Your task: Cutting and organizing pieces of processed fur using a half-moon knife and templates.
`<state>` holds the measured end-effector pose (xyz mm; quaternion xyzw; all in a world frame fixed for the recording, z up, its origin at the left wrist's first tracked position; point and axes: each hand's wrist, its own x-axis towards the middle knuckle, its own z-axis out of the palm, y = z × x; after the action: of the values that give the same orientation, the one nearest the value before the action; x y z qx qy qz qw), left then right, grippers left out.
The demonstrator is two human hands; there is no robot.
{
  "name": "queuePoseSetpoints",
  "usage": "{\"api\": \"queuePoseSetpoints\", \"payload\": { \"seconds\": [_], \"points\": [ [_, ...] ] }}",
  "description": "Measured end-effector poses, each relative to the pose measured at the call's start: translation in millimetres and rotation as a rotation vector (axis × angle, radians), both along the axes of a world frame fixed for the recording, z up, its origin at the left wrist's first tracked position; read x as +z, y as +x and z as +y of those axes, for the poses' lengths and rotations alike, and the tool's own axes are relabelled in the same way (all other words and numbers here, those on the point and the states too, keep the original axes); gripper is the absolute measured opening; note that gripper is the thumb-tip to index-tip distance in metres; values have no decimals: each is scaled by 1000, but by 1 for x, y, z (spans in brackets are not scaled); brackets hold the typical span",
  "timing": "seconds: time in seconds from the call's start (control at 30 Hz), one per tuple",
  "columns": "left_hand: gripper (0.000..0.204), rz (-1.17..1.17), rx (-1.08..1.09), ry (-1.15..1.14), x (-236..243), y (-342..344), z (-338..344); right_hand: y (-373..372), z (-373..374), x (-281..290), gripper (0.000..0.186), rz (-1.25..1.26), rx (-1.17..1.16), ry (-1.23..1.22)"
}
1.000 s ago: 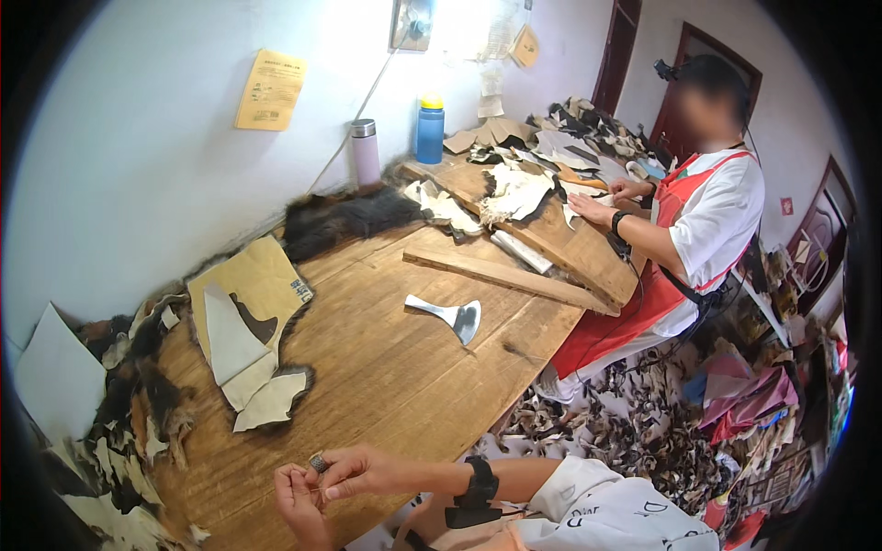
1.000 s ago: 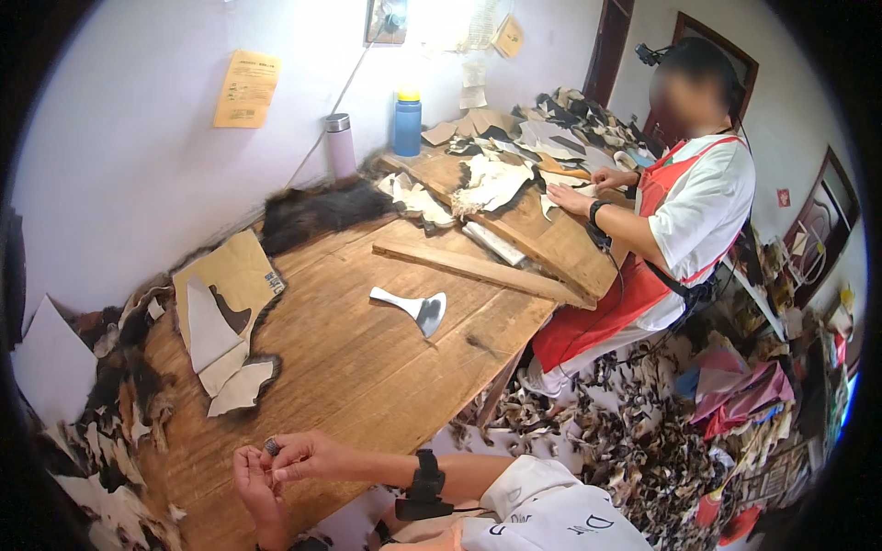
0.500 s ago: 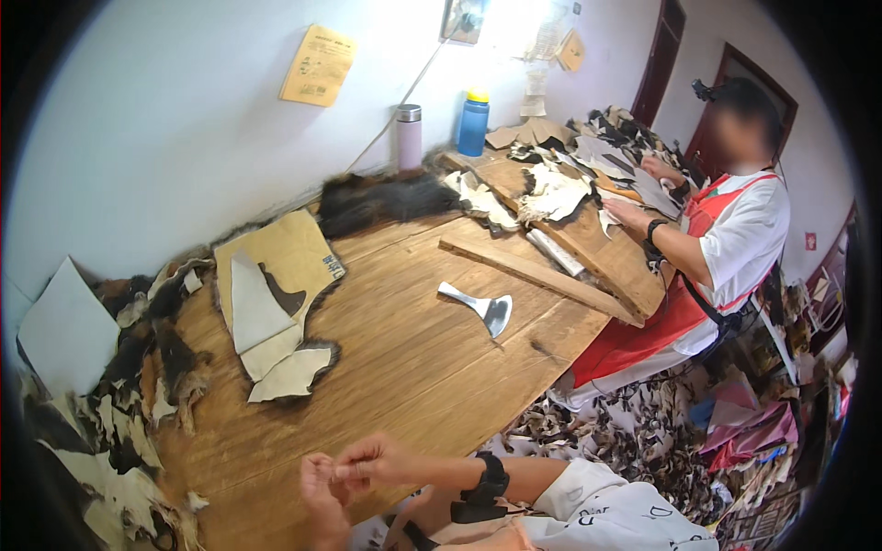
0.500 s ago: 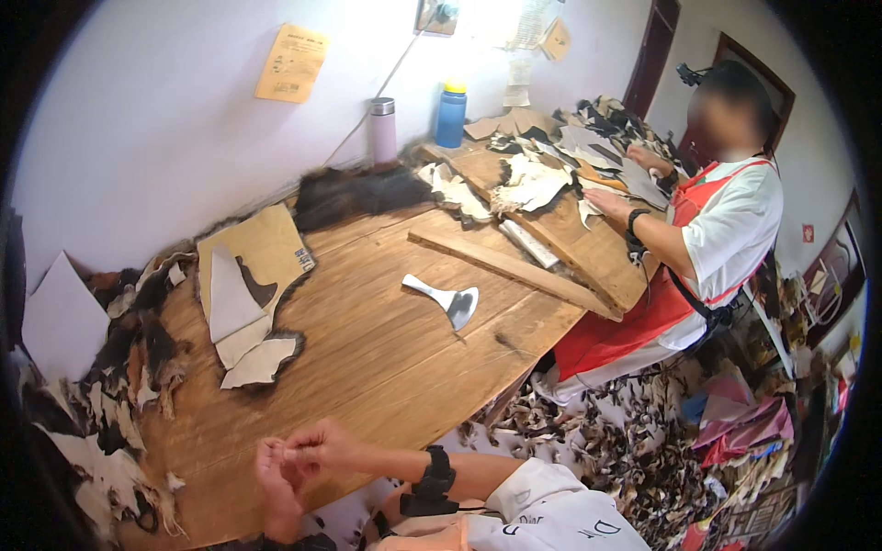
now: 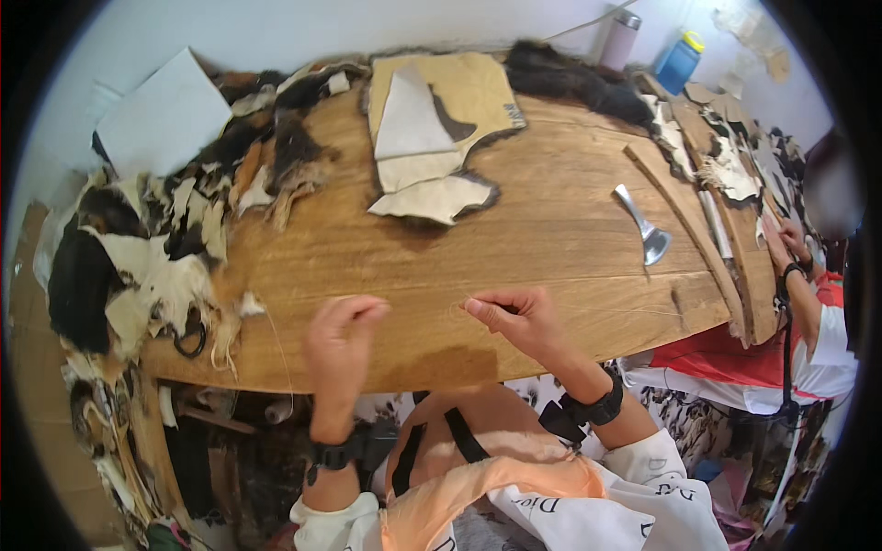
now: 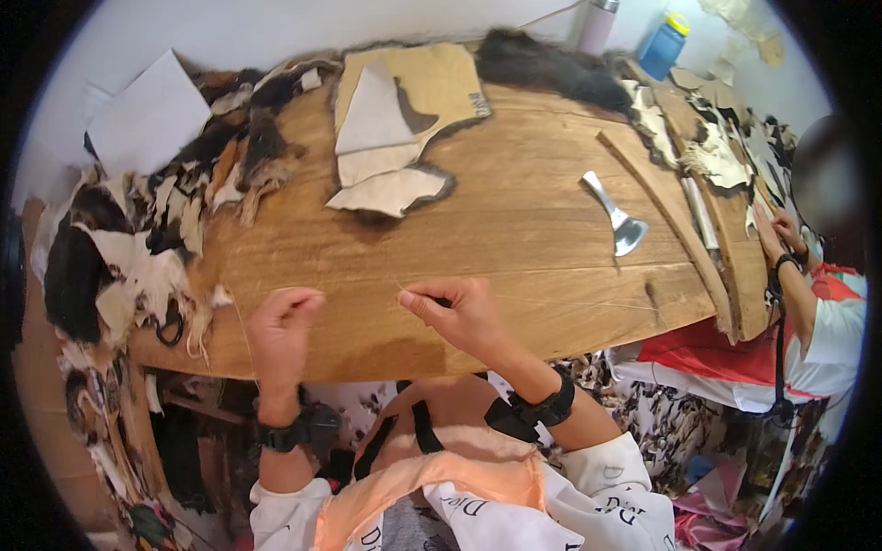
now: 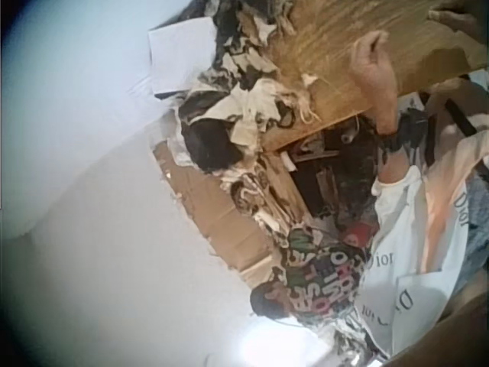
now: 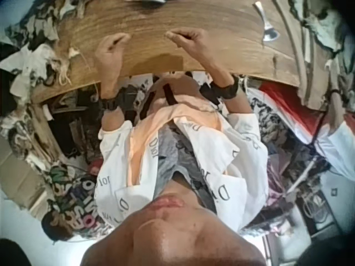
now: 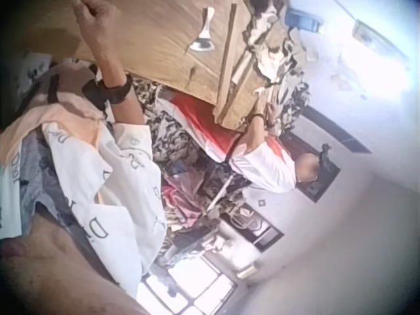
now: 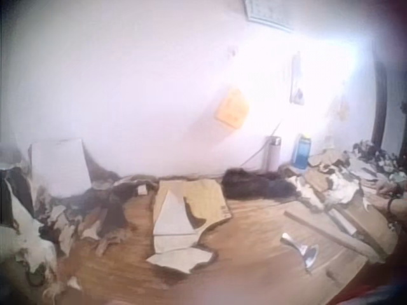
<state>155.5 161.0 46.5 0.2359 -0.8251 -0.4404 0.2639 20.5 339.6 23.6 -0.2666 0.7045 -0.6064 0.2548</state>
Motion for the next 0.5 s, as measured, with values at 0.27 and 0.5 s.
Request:
{"api": "queuePoseSetpoints", "payload": {
  "seconds": [0.27,0.5],
  "points": [
    [18,75,-226,654,-18,-6,37,24,-8,16,17,194,156,184],
    [17,-20,-202,526,-28,-9,47,28,-3,12,16,248,158,158]
  ]
}}
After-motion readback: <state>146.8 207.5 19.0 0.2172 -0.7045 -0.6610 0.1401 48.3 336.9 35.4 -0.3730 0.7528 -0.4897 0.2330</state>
